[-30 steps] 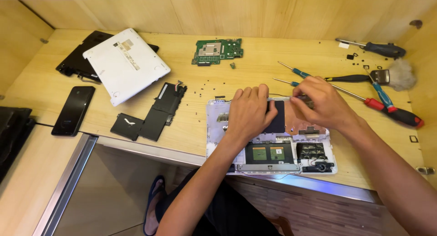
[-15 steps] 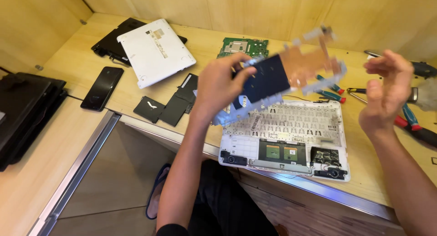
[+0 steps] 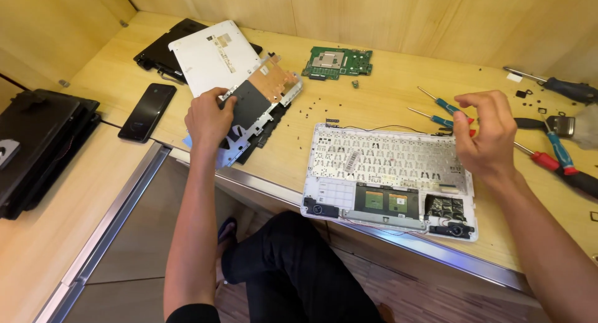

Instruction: Disassembling, cleaning, and reassembling internal components of a laptop

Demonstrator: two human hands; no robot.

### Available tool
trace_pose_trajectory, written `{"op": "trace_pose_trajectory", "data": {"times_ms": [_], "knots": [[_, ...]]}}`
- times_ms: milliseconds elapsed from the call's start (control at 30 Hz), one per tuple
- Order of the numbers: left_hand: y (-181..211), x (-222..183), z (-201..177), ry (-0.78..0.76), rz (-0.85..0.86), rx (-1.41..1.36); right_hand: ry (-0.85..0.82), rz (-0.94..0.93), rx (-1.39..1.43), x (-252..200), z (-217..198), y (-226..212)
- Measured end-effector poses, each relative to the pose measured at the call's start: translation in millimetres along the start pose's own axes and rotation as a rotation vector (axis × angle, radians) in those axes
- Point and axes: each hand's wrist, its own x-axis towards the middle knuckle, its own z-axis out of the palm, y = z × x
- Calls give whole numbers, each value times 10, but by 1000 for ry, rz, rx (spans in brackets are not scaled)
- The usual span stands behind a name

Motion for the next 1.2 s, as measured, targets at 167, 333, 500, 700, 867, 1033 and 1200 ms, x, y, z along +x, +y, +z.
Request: {"op": "trace_pose_trajectory", "data": {"times_ms": [167,333,500,700,867,1033,1200], "knots": [[-206,98,321,209,257,299,0,15,-16,-9,19,22],[-171,51,596,317,184,449,14,34,-9,-30,-7,103],[-12,-146,561,385,198,385,-23,-58,-267,-100,-196,452],[704,-746,390,107,572,-41,-257,353,-627,-201,-713,907],[955,-1279,695,180,879,-389,-1005,954,-668,368,-1071,242],[886,-1391,764,445,753,-493,-1190,1064,-743,321,-1058,276],[916,-1384,655,289,450,-627,-1042,1075,-732,173,-1067,572]]}}
